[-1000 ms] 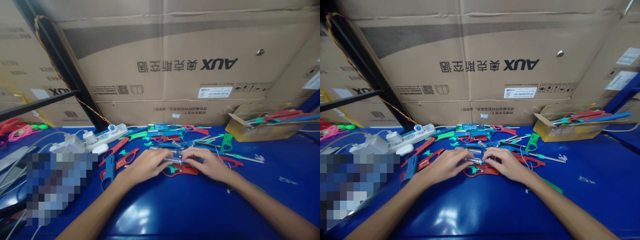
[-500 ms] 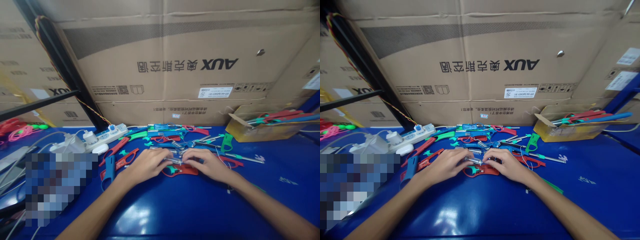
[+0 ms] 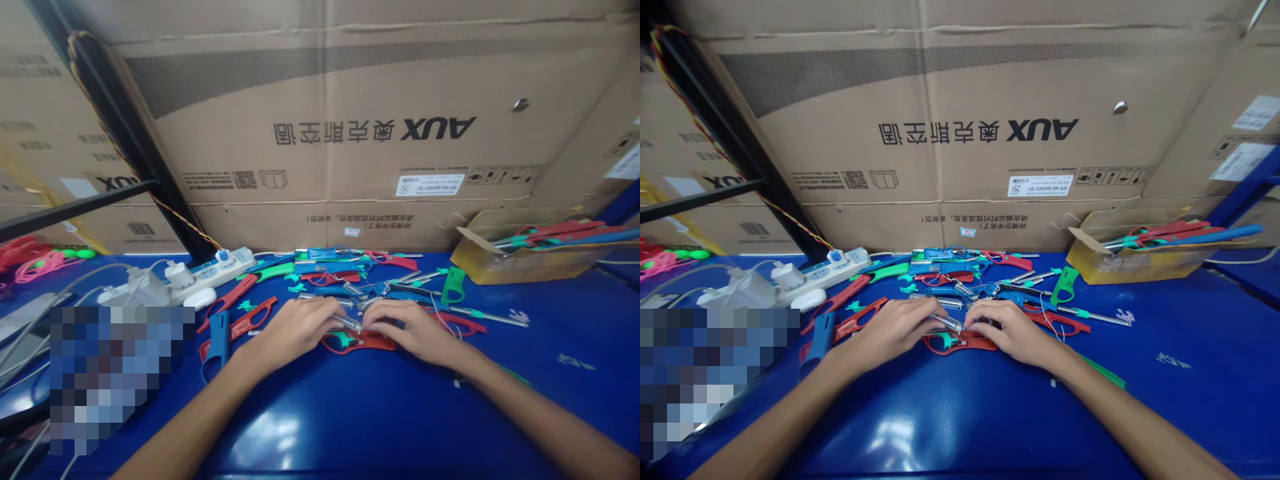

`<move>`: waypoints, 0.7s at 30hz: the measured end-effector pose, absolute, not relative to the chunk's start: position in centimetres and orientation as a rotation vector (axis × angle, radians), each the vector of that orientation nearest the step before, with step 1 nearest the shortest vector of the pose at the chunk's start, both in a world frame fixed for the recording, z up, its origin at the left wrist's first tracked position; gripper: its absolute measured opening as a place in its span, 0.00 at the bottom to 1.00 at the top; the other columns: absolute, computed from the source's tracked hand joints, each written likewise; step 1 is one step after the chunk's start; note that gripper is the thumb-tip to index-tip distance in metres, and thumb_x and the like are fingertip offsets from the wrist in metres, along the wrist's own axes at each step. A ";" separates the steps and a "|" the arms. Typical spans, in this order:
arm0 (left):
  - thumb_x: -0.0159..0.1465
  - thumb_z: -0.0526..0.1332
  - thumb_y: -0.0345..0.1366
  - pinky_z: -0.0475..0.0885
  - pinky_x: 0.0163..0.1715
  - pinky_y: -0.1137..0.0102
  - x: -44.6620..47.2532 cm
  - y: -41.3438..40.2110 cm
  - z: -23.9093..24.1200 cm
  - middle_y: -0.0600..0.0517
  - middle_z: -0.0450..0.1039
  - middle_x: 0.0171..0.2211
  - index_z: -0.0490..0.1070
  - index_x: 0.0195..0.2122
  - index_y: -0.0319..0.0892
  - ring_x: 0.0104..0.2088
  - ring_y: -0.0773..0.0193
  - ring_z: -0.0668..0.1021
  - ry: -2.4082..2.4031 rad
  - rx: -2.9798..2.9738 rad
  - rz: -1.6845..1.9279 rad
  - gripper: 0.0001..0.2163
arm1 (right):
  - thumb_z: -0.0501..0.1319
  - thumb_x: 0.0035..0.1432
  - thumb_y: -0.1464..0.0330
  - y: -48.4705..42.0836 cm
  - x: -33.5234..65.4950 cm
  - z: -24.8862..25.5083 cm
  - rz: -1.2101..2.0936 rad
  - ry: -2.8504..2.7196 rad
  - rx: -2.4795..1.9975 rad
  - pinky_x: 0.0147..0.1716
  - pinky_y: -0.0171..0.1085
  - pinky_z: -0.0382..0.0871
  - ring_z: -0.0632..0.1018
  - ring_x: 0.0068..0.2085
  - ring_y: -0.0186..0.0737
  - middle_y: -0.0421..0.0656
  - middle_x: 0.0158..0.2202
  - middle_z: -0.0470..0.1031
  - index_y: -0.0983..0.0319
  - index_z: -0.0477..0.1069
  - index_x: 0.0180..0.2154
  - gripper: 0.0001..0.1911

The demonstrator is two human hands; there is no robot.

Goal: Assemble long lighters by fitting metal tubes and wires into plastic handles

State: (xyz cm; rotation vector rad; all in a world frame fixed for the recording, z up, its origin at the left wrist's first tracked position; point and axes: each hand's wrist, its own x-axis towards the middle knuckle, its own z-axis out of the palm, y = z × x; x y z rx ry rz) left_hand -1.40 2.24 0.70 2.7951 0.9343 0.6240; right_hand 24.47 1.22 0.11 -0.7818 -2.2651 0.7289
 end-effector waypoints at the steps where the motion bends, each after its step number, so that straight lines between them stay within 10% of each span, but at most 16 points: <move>1: 0.75 0.53 0.38 0.71 0.33 0.70 -1.4 2.3 0.7 0.51 0.77 0.38 0.69 0.43 0.42 0.37 0.63 0.80 0.928 2.798 0.623 0.08 | 0.58 0.68 0.68 1.2 24.4 0.1 0.730 -2.264 -0.779 0.47 0.40 0.72 0.78 0.44 0.37 0.42 0.40 0.79 0.58 0.76 0.39 0.08; 21: 0.75 0.52 0.38 0.77 0.40 0.66 -0.9 2.2 0.0 0.49 0.78 0.41 0.70 0.44 0.42 0.41 0.61 0.81 0.862 2.762 0.877 0.10 | 0.58 0.69 0.65 1.0 24.6 0.8 0.736 -2.181 -0.800 0.44 0.40 0.73 0.80 0.41 0.39 0.43 0.39 0.80 0.59 0.77 0.38 0.10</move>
